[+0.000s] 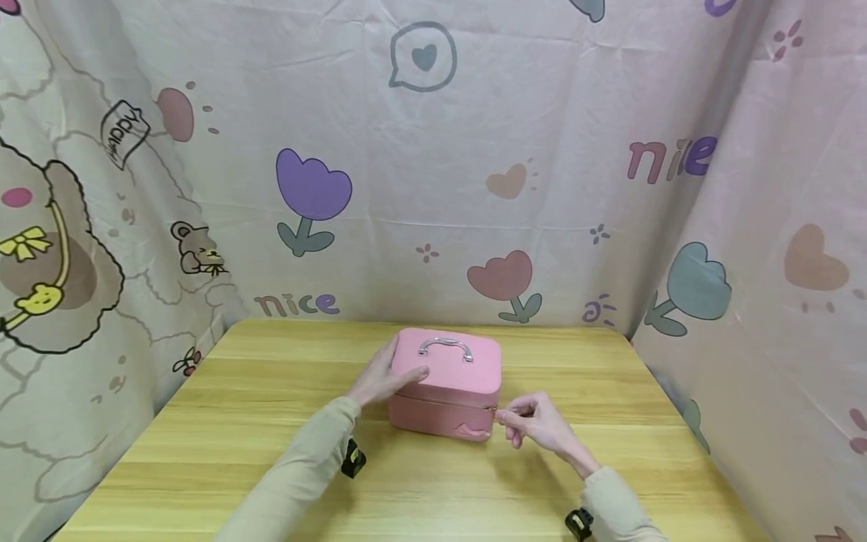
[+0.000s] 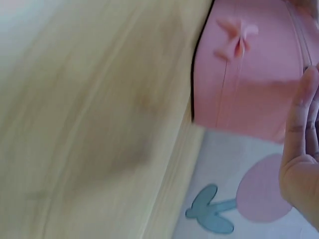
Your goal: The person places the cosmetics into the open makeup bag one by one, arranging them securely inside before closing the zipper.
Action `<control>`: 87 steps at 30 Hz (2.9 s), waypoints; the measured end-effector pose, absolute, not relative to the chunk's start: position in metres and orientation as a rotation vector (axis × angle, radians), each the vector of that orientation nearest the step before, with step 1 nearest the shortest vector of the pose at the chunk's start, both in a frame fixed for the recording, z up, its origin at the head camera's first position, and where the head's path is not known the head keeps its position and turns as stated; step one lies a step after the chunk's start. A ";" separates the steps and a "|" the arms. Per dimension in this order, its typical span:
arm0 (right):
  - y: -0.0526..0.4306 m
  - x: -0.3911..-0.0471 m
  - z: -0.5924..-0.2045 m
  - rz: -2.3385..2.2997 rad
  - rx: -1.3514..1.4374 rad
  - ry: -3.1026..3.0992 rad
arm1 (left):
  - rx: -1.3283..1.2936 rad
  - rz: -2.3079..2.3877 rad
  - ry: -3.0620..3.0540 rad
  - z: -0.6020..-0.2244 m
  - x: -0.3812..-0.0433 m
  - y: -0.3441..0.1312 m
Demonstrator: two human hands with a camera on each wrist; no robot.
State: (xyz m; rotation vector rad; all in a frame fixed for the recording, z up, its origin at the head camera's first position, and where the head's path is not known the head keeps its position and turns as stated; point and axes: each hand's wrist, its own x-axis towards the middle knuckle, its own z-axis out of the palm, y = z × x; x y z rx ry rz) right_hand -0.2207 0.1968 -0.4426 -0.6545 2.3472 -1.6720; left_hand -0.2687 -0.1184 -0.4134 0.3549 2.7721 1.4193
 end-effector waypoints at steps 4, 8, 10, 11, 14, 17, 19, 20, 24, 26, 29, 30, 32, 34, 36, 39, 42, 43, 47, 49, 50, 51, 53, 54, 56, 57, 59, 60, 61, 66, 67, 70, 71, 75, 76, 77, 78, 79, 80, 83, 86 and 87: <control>0.208 -0.226 -0.443 -1.656 -0.679 2.334 | 0.345 1.396 2.734 -0.411 -0.274 -0.122; 0.213 -0.230 -0.443 -1.638 -0.717 2.313 | 0.379 1.401 2.710 -0.410 -0.280 -0.122; 0.215 -0.231 -0.443 -1.644 -0.729 2.307 | 0.401 1.412 2.700 -0.410 -0.283 -0.122; 0.215 -0.232 -0.443 -1.652 -0.731 2.307 | 0.413 1.419 2.692 -0.410 -0.285 -0.123; 0.218 -0.234 -0.444 -1.675 -0.729 2.312 | 0.433 1.428 2.673 -0.410 -0.290 -0.124; 0.221 -0.236 -0.444 -1.682 -0.717 2.327 | 0.452 1.432 2.659 -0.410 -0.294 -0.126; 0.222 -0.237 -0.444 -1.687 -0.694 2.335 | 0.471 1.437 2.644 -0.410 -0.297 -0.126; 0.222 -0.237 -0.444 -1.694 -0.680 2.334 | 0.480 1.440 2.635 -0.410 -0.299 -0.127; 0.219 -0.237 -0.445 -1.707 -0.644 2.288 | 0.507 1.471 2.584 -0.410 -0.303 -0.130; 0.216 -0.236 -0.447 -1.701 -0.664 2.242 | 0.491 1.489 2.565 -0.410 -0.303 -0.133; 0.211 -0.235 -0.451 -1.704 -0.701 2.198 | 0.488 1.501 2.571 -0.412 -0.303 -0.137; 0.209 -0.234 -0.452 -1.716 -0.710 2.187 | 0.482 1.503 2.582 -0.412 -0.303 -0.138; 0.206 -0.232 -0.455 -1.732 -0.722 2.189 | 0.478 1.490 2.638 -0.412 -0.303 -0.140; 0.202 -0.230 -0.456 -1.739 -0.739 2.202 | 0.446 1.475 2.718 -0.412 -0.301 -0.140; 0.198 -0.228 -0.457 -1.739 -0.748 2.219 | 0.356 1.452 2.812 -0.411 -0.297 -0.139; 0.190 -0.225 -0.456 -1.717 -0.760 2.256 | 0.183 1.425 2.926 -0.411 -0.288 -0.134; 0.183 -0.222 -0.454 -1.707 -0.755 2.269 | 0.058 1.449 2.975 -0.413 -0.280 -0.126; 0.180 -0.222 -0.453 -1.702 -0.753 2.275 | 0.039 1.466 2.982 -0.414 -0.277 -0.123; 0.171 -0.218 -0.450 -1.679 -0.759 2.316 | -0.015 1.565 2.961 -0.414 -0.268 -0.113; 0.167 -0.218 -0.449 -1.665 -0.766 2.346 | -0.028 1.603 2.936 -0.413 -0.264 -0.109; 0.165 -0.217 -0.448 -1.659 -0.773 2.357 | -0.031 1.617 2.920 -0.413 -0.263 -0.107; 0.162 -0.217 -0.448 -1.655 -0.778 2.368 | -0.030 1.634 2.902 -0.412 -0.262 -0.105; 0.159 -0.217 -0.447 -1.652 -0.793 2.386 | -0.012 1.657 2.870 -0.412 -0.259 -0.103; 0.157 -0.216 -0.447 -1.652 -0.800 2.397 | -0.003 1.669 2.855 -0.411 -0.258 -0.101; 0.153 -0.216 -0.448 -1.652 -0.819 2.412 | 0.022 1.693 2.837 -0.411 -0.256 -0.099; 0.152 -0.215 -0.448 -1.641 -0.850 2.430 | 0.032 1.706 2.831 -0.411 -0.255 -0.098; 0.149 -0.214 -0.449 -1.631 -0.863 2.451 | 0.044 1.703 2.829 -0.412 -0.253 -0.095; 0.148 -0.214 -0.449 -1.622 -0.866 2.462 | 0.050 1.700 2.829 -0.412 -0.253 -0.094; 0.146 -0.213 -0.449 -1.611 -0.864 2.473 | 0.051 1.696 2.824 -0.412 -0.252 -0.093; 0.139 -0.209 -0.447 -1.575 -0.817 2.537 | 0.041 1.690 2.771 -0.410 -0.249 -0.088; 0.137 -0.208 -0.446 -1.568 -0.815 2.553 | 0.039 1.701 2.757 -0.409 -0.249 -0.088; 0.133 -0.206 -0.444 -1.564 -0.811 2.586 | 0.051 1.729 2.732 -0.408 -0.248 -0.086; 0.132 -0.206 -0.444 -1.565 -0.811 2.592 | 0.052 1.733 2.726 -0.408 -0.247 -0.085; 0.129 -0.205 -0.444 -1.558 -0.813 2.608 | 0.059 1.735 2.716 -0.409 -0.247 -0.085; 0.129 -0.205 -0.444 -1.553 -0.818 2.613 | 0.059 1.735 2.714 -0.409 -0.247 -0.085; 0.128 -0.205 -0.445 -1.547 -0.823 2.618 | 0.065 1.737 2.715 -0.409 -0.248 -0.085; 0.128 -0.205 -0.445 -1.542 -0.829 2.621 | 0.068 1.739 2.710 -0.409 -0.248 -0.085; 0.128 -0.206 -0.445 -1.537 -0.833 2.624 | 0.081 1.745 2.709 -0.409 -0.249 -0.086; 0.127 -0.206 -0.446 -1.534 -0.839 2.626 | 0.090 1.750 2.706 -0.409 -0.250 -0.086; 0.126 -0.206 -0.446 -1.524 -0.851 2.640 | 0.137 1.767 2.696 -0.409 -0.252 -0.089; 0.125 -0.206 -0.445 -1.520 -0.842 2.636 | 0.176 1.772 2.689 -0.409 -0.253 -0.091; 0.124 -0.206 -0.444 -1.525 -0.836 2.628 | 0.190 1.766 2.691 -0.409 -0.254 -0.092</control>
